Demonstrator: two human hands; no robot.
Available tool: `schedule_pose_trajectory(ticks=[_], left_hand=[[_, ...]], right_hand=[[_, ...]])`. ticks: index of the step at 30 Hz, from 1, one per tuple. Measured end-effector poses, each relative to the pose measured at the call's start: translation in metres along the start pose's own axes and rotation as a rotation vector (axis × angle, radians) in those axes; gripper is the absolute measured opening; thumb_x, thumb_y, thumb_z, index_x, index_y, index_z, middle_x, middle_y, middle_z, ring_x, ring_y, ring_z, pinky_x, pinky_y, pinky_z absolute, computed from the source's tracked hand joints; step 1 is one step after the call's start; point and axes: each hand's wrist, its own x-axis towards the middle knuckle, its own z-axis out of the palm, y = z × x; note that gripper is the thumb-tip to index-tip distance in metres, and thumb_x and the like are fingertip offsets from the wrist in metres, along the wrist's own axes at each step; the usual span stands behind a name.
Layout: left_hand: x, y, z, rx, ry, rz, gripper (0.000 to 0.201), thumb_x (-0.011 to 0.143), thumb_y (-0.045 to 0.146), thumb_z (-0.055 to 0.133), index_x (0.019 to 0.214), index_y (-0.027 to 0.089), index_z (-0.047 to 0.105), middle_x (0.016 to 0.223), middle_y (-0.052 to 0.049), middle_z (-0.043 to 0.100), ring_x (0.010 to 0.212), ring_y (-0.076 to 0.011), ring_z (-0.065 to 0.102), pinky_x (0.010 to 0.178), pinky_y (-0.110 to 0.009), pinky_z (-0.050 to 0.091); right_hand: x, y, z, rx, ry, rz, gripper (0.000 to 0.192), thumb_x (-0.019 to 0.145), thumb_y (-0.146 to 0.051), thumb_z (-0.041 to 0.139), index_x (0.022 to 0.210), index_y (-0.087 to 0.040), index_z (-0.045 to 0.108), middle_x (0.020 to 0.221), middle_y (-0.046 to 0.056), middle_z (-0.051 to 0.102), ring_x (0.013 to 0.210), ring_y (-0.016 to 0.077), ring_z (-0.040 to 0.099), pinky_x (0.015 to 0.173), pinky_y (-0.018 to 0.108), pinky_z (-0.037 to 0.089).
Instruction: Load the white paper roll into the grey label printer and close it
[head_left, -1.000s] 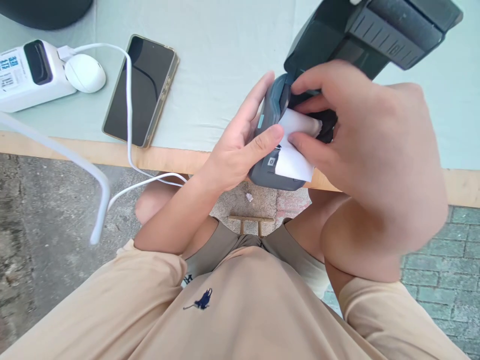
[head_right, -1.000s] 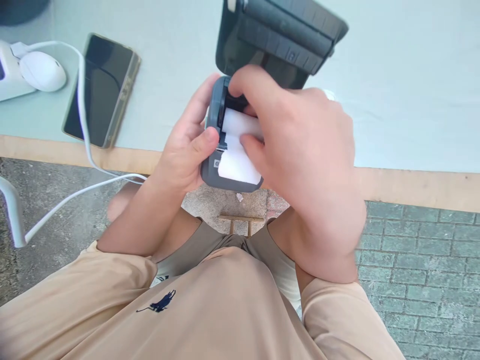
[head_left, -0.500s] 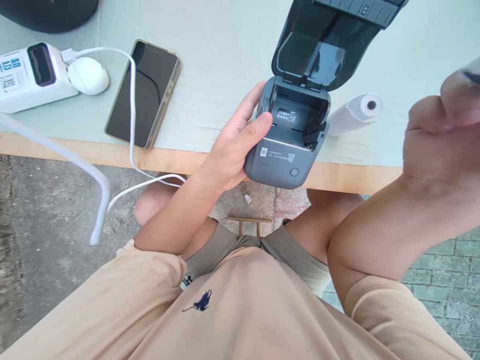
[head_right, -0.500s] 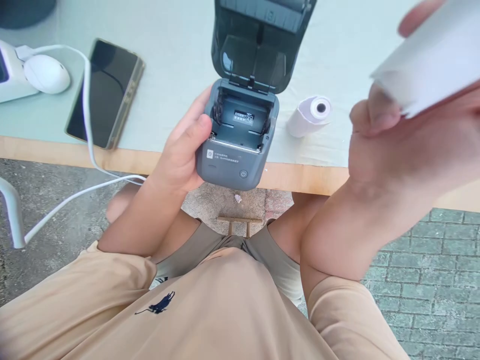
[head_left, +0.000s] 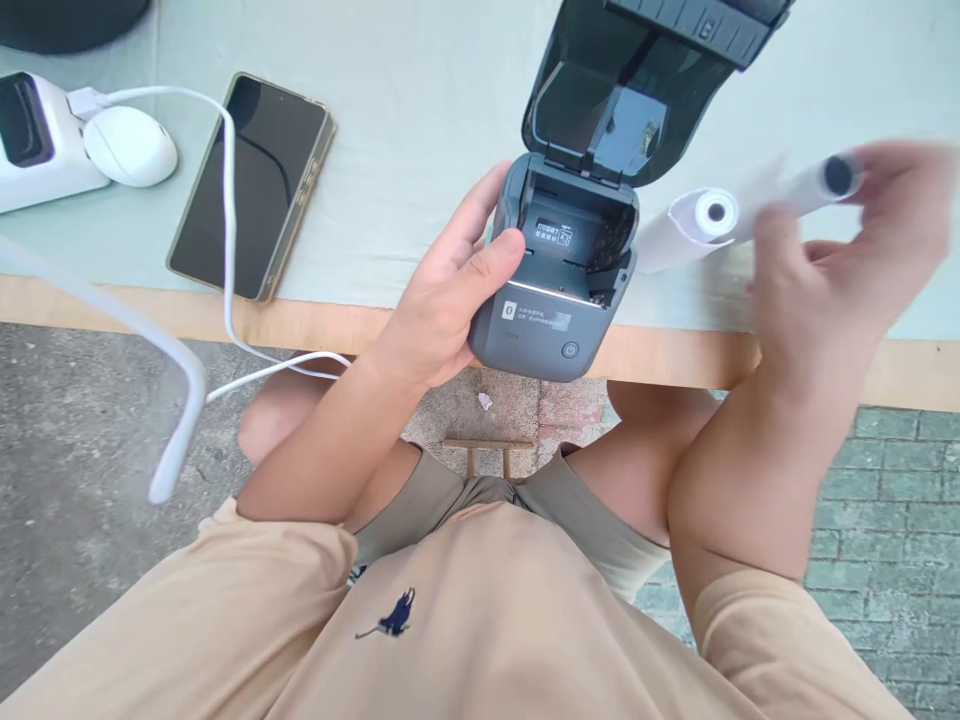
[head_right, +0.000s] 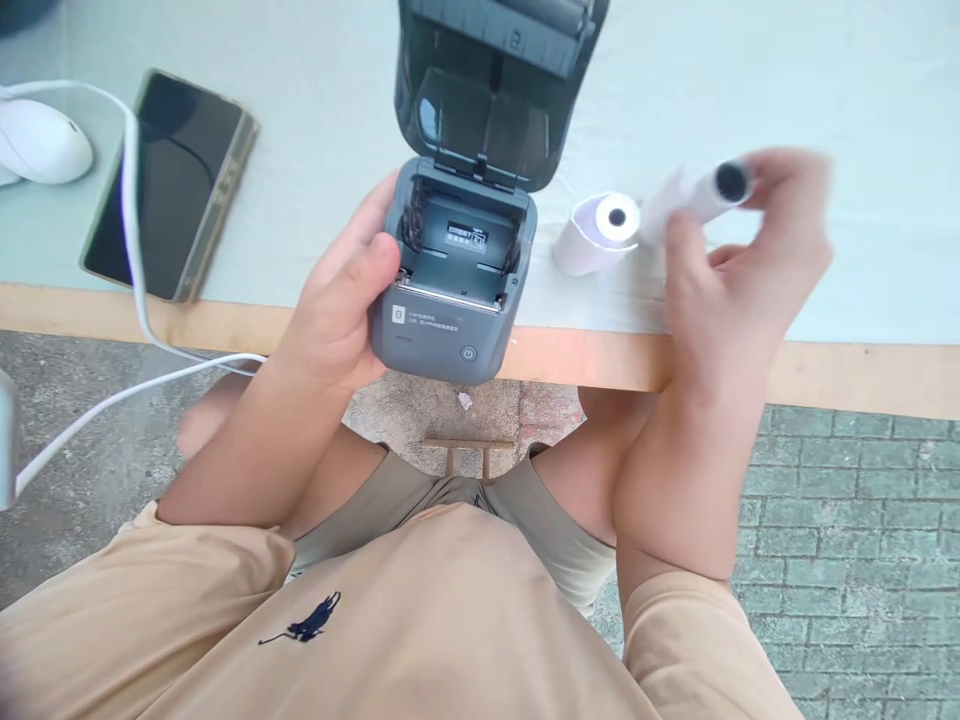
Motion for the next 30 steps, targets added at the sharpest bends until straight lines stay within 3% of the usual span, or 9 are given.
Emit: schedule_pose_trajectory(ticks=[3,7,11,13,15,18,23,28,30], left_hand=[[0.001,0.0,0.001,0.007,0.025,-0.003,0.035,0.089,0.025,0.041,0.124,0.022,0.043,0.125,-0.002,0.056,0.117,-0.0206,0.056,0.083,-0.025,0.053],[0.001,0.0,0.003,0.013,0.043,0.006,0.034,0.089,0.023,0.041,0.123,0.022,0.044,0.123,-0.003,0.056,0.117,-0.0203,0.056,0.085,-0.026,0.053],[0.001,0.0,0.004,0.048,0.051,0.01,0.036,0.089,0.022,0.037,0.125,0.021,0.042,0.119,-0.001,0.057,0.119,-0.0208,0.055,0.093,-0.031,0.051],[0.001,0.0,0.004,0.065,0.055,0.007,0.038,0.089,0.02,0.035,0.126,0.021,0.041,0.119,0.0,0.057,0.122,-0.0201,0.053,0.097,-0.032,0.048],[0.0,0.0,0.004,0.063,0.055,0.0,0.039,0.088,0.019,0.035,0.127,0.021,0.039,0.12,0.0,0.057,0.123,-0.02,0.052,0.098,-0.032,0.047],[-0.001,0.0,0.003,0.046,0.059,-0.009,0.043,0.088,0.02,0.037,0.131,0.02,0.035,0.125,-0.002,0.053,0.122,-0.021,0.052,0.097,-0.032,0.048],[-0.001,-0.002,-0.003,0.038,0.03,-0.023,0.05,0.087,0.028,0.045,0.134,0.025,0.032,0.129,-0.003,0.052,0.119,-0.0219,0.054,0.094,-0.033,0.049],[-0.002,0.0,-0.004,0.052,0.023,-0.038,0.047,0.087,0.029,0.047,0.132,0.027,0.035,0.132,-0.002,0.05,0.117,-0.0194,0.055,0.088,-0.027,0.052],[-0.002,0.001,-0.003,0.039,0.02,-0.041,0.051,0.086,0.029,0.047,0.134,0.026,0.032,0.135,-0.003,0.049,0.12,-0.0216,0.053,0.09,-0.03,0.051]], right_hand=[[-0.003,-0.005,0.0,-0.04,0.014,0.079,0.042,0.077,-0.026,0.053,0.118,-0.02,0.047,0.114,0.005,0.053,0.096,0.0101,0.054,0.046,0.015,0.029],[-0.009,-0.028,-0.003,0.012,0.29,-0.103,0.043,0.074,-0.007,0.041,0.113,-0.02,0.052,0.114,0.001,0.054,0.105,0.0133,0.053,0.053,0.018,0.035],[-0.01,-0.049,-0.002,-0.108,-0.046,-0.213,0.058,0.068,-0.003,0.035,0.121,-0.023,0.049,0.119,0.0,0.054,0.109,0.0127,0.054,0.071,0.022,0.047],[-0.008,-0.054,0.001,-0.197,-0.183,-0.194,0.055,0.071,-0.008,0.037,0.12,-0.028,0.049,0.116,-0.003,0.057,0.093,0.0084,0.058,0.071,0.022,0.047],[-0.006,-0.055,0.003,-0.25,-0.222,-0.168,0.045,0.072,-0.014,0.041,0.113,-0.029,0.053,0.105,-0.006,0.06,0.07,0.0026,0.053,0.069,0.023,0.045],[-0.006,-0.054,0.005,-0.212,-0.207,-0.128,0.03,0.071,-0.021,0.051,0.1,-0.024,0.054,0.099,-0.004,0.06,0.057,-0.0002,0.045,0.062,0.023,0.042],[-0.012,-0.056,0.006,0.068,-0.076,-0.013,0.044,0.064,-0.022,0.062,0.106,-0.021,0.051,0.098,0.002,0.056,0.06,0.002,0.048,0.049,0.019,0.04],[-0.013,-0.058,0.012,0.605,-0.054,0.13,0.017,0.07,-0.014,0.054,0.086,-0.017,0.053,0.075,0.0,0.052,0.058,0.0059,0.055,0.046,0.02,0.043],[-0.01,-0.058,0.015,0.842,-0.104,0.234,0.023,0.066,-0.013,0.059,0.085,-0.017,0.048,0.074,-0.001,0.05,0.057,0.0057,0.056,0.048,0.021,0.046]])
